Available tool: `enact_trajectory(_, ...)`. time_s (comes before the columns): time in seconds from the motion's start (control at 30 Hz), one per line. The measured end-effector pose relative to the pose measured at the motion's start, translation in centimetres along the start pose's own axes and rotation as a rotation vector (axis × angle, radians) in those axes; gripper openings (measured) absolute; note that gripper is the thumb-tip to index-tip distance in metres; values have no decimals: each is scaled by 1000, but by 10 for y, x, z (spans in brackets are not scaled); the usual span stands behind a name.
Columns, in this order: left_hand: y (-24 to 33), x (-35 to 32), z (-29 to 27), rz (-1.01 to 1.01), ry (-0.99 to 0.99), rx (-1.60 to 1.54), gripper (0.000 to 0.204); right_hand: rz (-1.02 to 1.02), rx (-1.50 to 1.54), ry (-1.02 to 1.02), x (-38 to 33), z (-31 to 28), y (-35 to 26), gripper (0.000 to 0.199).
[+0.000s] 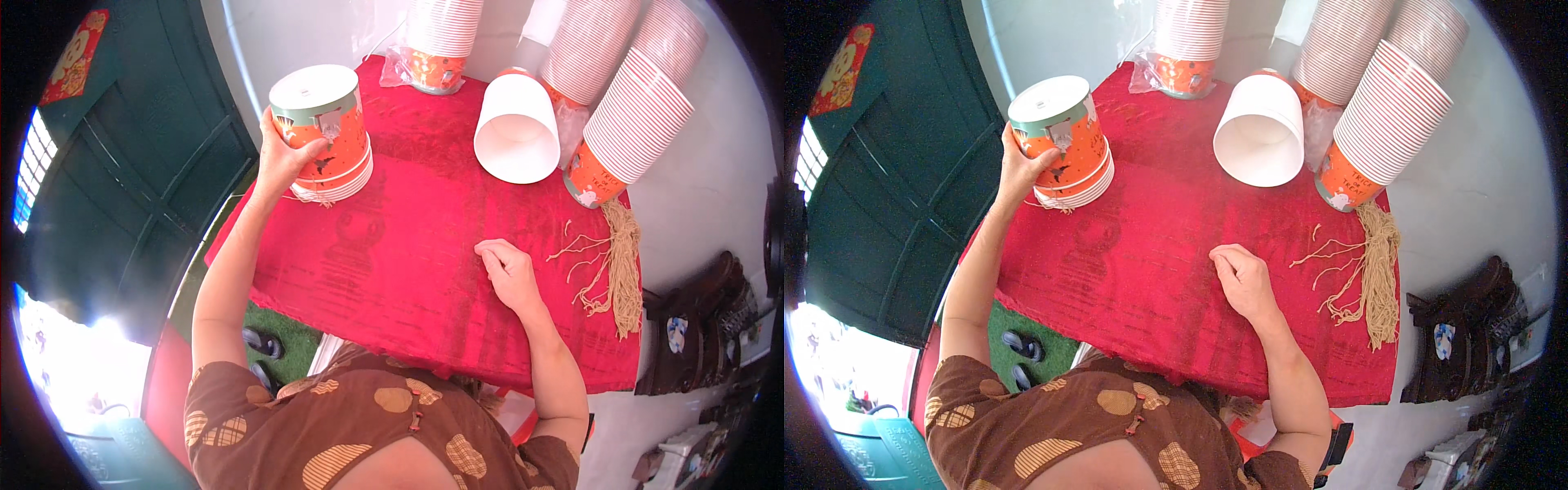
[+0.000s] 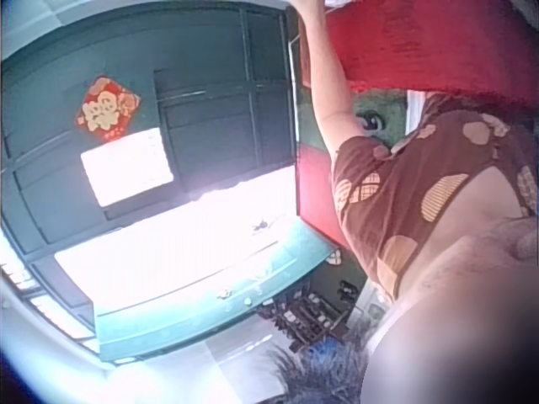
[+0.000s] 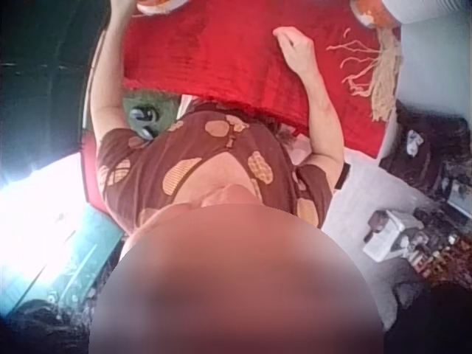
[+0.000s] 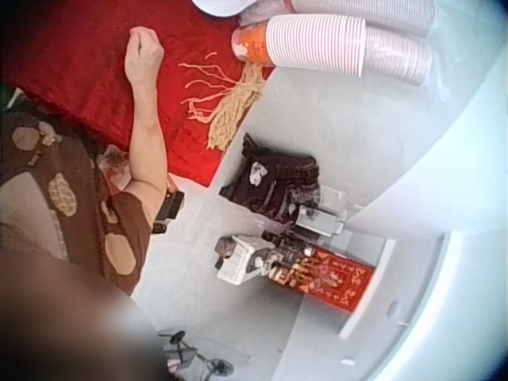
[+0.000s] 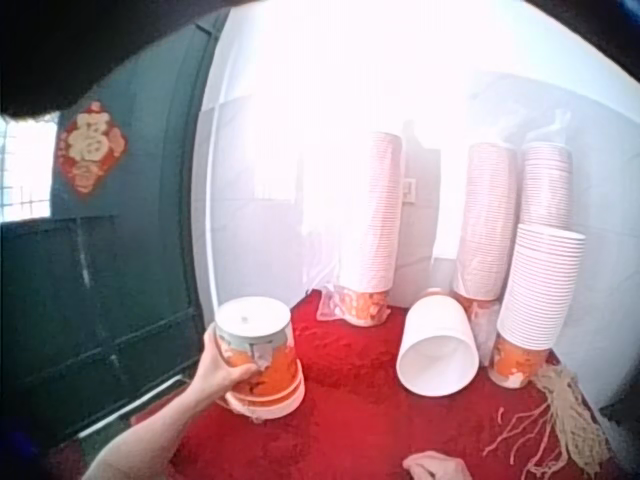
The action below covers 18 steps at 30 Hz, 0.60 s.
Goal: Thread string through pre-punched holes in paper buckets to create handles.
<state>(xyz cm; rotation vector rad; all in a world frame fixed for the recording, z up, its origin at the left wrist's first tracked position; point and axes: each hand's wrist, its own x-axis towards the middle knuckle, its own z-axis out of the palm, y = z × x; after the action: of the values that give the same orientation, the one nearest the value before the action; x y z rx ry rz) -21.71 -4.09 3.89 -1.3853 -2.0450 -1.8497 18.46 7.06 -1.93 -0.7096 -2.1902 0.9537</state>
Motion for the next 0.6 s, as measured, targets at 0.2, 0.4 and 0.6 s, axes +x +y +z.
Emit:
enact_trajectory(0.2, 5, -3, 0, -56, -20, -23, 117, -7, -5, 2, -1, 0, 1, 15)
enact_trajectory(0.4, -7, -2, 0, 0, -19, -34, 116, -5, -3, -3, 0, 1, 0, 15)
enact_trajectory(0.6, -11, -1, 1, 18, -37, -43, 116, -24, -24, -3, 1, -1, -1, 14)
